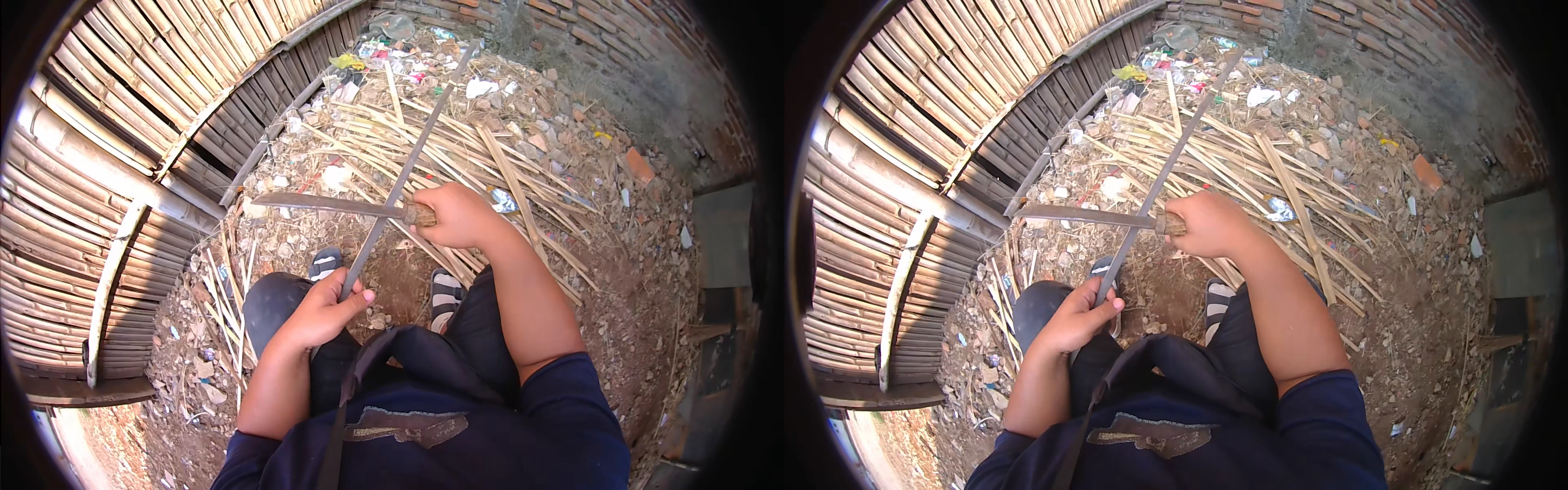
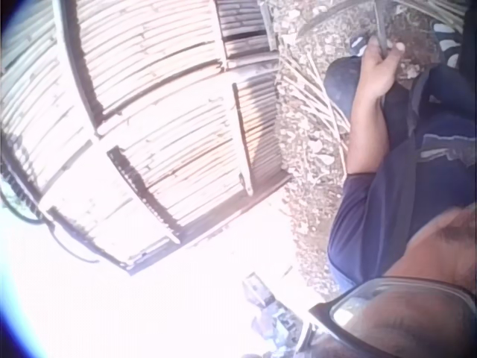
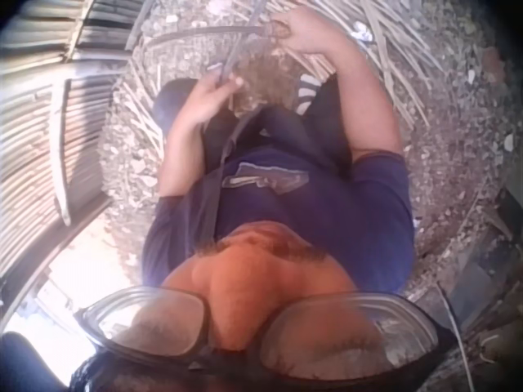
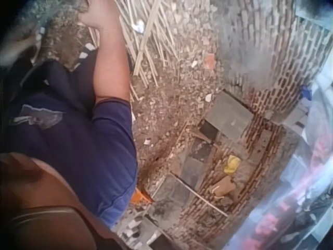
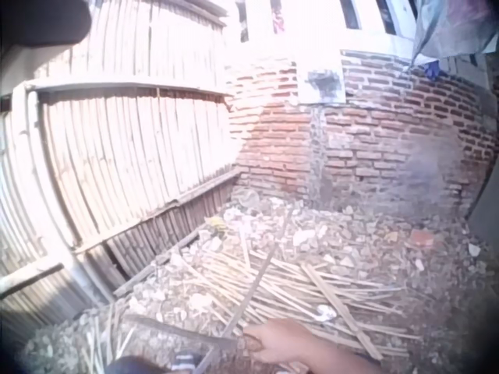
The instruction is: The person strips thin layers from a bamboo pole using a knife.
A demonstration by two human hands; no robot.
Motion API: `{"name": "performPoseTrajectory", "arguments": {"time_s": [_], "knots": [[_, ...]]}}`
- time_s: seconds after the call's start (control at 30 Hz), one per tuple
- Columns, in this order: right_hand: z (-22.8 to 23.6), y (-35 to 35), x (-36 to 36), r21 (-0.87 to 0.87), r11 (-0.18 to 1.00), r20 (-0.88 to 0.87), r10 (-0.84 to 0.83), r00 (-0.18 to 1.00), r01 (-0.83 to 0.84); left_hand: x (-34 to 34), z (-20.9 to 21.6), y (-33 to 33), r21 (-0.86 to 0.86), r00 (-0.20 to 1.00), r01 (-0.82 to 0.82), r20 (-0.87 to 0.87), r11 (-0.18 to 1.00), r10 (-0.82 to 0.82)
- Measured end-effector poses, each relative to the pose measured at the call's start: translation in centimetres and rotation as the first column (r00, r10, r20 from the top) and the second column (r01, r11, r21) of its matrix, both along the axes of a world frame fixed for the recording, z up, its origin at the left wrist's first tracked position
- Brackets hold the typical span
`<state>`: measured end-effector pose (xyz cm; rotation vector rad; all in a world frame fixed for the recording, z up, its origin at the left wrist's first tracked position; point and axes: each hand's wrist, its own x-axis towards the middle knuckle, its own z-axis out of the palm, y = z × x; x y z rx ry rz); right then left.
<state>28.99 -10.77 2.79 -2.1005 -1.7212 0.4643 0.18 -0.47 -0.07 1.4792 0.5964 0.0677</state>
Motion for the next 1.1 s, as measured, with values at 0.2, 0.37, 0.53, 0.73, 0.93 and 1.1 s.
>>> {"name": "performPoseTrajectory", "arguments": {"time_s": [0.2, 0.37, 0.53, 0.73, 0.93, 1.1], "knots": [[-0.2, -0.1, 0.1, 0.081, 0.99, -0.018, -0.118, 0.993, 0.119, 0.1, 0.1, 0.0, 0.021, 0.999, 0.011, -0.033, 1.0, -0.011], [0.5, 0.1, -1.8, -0.014, 1.0, 0.057, 0.028, 0.998, -0.027, 0.3, 0.7, -0.3, 0.0, 0.999, -0.012, -0.042, 1.0, 0.012], [-0.3, -0.1, -1.7, 0.039, 0.989, 0.048, 0.143, 0.989, -0.145, 0.2, 0.8, -0.3, 0.001, 0.999, 0.001, -0.045, 1.0, -0.001], [0.1, -0.5, -0.3, 0.093, 0.994, 0.067, -0.067, 0.995, 0.061, 0.0, 0.6, -0.1, 0.016, 0.999, 0.001, -0.045, 1.0, 0.0], [-0.6, 0.2, -0.1, 0.055, 0.998, 0.001, -0.016, 1.0, 0.016, 0.0, -0.3, 0.2, 0.046, 1.0, 0.02, -0.025, 0.999, -0.019], [0.6, 0.0, -1.3, 0.009, 1.0, 0.069, 0.026, 0.997, -0.026, -0.1, -0.1, 0.2, 0.031, 0.999, 0.024, -0.039, 0.999, -0.023]]}}
